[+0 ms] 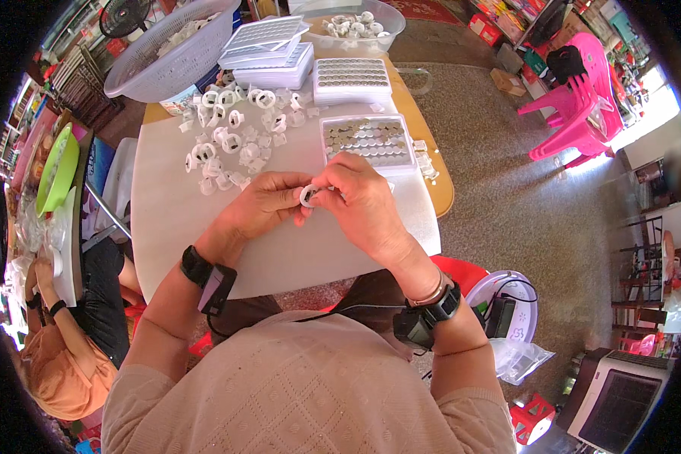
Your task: Assembling small electronic or plastic components by hand at a table.
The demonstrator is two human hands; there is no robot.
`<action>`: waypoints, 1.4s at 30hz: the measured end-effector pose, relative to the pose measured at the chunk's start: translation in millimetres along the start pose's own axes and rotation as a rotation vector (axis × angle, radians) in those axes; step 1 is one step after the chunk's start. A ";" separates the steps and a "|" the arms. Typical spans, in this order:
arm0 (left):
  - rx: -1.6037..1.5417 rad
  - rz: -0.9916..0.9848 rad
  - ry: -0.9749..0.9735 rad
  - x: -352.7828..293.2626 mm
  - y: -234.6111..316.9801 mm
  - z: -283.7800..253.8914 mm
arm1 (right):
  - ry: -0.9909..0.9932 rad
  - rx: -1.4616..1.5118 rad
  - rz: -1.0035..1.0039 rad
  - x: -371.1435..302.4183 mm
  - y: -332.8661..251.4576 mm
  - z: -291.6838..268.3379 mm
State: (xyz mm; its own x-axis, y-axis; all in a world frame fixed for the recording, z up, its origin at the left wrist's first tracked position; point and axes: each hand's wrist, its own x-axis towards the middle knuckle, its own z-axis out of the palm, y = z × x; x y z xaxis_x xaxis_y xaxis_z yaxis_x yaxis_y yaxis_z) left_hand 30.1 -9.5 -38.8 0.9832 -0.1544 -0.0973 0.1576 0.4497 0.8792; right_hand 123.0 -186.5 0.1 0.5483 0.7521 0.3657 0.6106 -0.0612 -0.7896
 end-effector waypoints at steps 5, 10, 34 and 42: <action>0.024 -0.045 -0.003 0.5 0.8 -1.7 | 0.032 -0.072 -0.057 -3.7 3.3 3.0; -0.003 -0.048 -0.020 0.6 1.7 -1.3 | 0.048 0.034 0.044 -6.9 3.2 6.8; -0.130 0.042 0.020 7.6 -6.6 -6.0 | 0.270 -0.370 -0.313 2.3 0.7 25.3; -0.092 0.062 -0.009 6.6 -7.8 -6.8 | 0.223 -0.360 -0.277 -1.0 3.9 22.5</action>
State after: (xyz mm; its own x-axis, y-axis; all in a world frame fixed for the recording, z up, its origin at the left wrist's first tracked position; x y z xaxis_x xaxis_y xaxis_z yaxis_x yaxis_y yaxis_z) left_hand 36.0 -8.0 -49.5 0.9905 -0.1314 -0.0398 0.1049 0.5375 0.8367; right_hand 112.0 -172.7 -14.5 0.4230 0.6157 0.6648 0.8870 -0.1315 -0.4426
